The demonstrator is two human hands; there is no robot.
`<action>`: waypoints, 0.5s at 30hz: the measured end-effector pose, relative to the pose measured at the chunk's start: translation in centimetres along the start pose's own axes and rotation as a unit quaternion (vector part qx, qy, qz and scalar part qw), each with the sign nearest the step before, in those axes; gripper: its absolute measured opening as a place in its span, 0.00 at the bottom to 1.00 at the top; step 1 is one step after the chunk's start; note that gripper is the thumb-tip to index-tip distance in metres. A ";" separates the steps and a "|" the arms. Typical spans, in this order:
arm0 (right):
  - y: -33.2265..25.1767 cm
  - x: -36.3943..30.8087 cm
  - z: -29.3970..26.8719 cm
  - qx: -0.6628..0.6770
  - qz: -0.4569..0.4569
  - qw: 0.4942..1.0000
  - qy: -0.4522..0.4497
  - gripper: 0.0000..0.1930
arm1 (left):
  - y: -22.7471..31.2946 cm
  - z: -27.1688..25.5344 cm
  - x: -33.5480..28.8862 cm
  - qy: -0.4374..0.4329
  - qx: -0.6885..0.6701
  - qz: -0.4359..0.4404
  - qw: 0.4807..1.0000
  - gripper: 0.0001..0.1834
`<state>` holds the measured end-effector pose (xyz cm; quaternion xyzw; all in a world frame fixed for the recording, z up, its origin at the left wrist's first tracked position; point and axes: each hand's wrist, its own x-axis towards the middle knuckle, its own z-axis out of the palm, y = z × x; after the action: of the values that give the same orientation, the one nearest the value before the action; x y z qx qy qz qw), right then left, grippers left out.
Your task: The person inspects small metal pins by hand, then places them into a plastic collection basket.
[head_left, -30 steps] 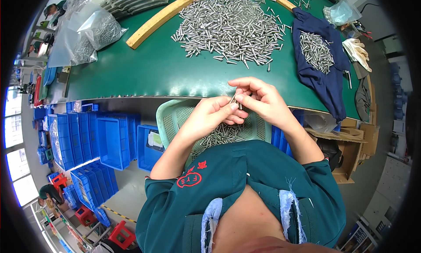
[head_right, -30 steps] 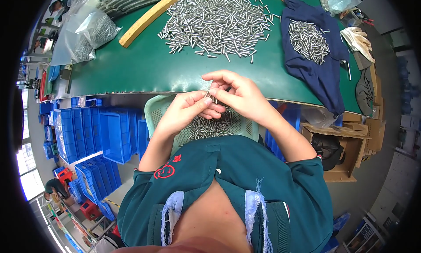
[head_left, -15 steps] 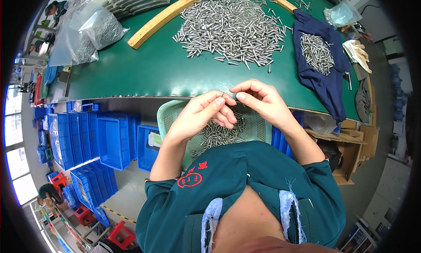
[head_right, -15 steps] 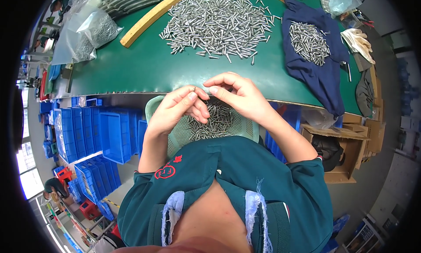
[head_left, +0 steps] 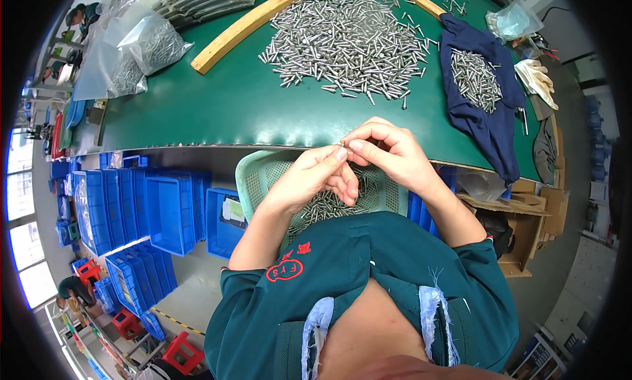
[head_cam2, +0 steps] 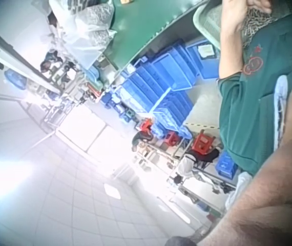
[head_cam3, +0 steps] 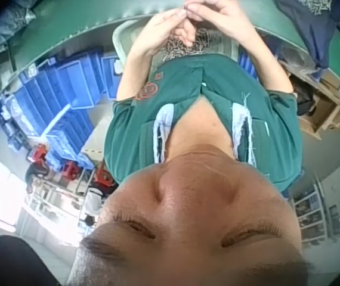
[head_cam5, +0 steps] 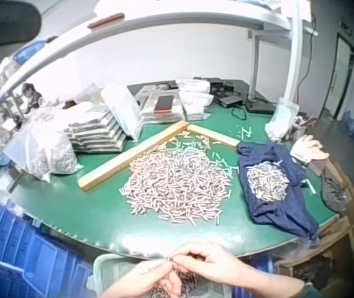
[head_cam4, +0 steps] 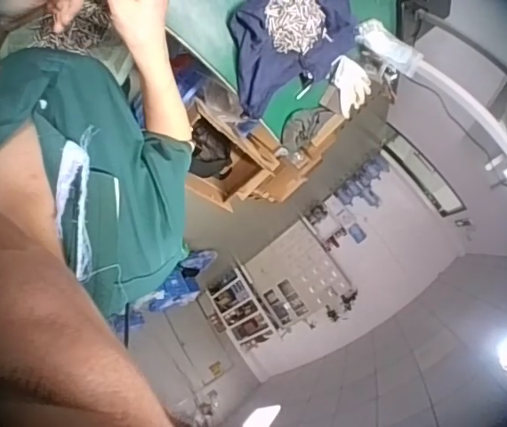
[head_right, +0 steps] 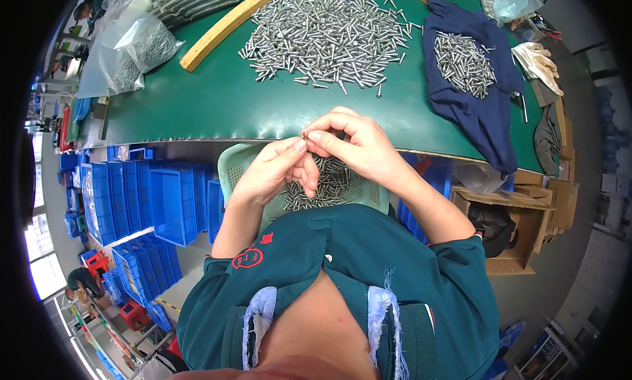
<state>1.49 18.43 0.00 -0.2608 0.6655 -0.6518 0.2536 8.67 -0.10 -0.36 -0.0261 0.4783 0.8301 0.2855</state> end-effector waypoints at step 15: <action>0.1 0.0 0.1 0.029 0.007 1.000 -0.003 0.09 | 0.5 0.9 -0.3 0.104 0.223 0.046 0.968 0.15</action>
<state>1.55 18.41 -0.12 -0.2502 0.6473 -0.6684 0.2677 8.85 0.30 0.66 -0.0261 0.6788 0.7077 0.1940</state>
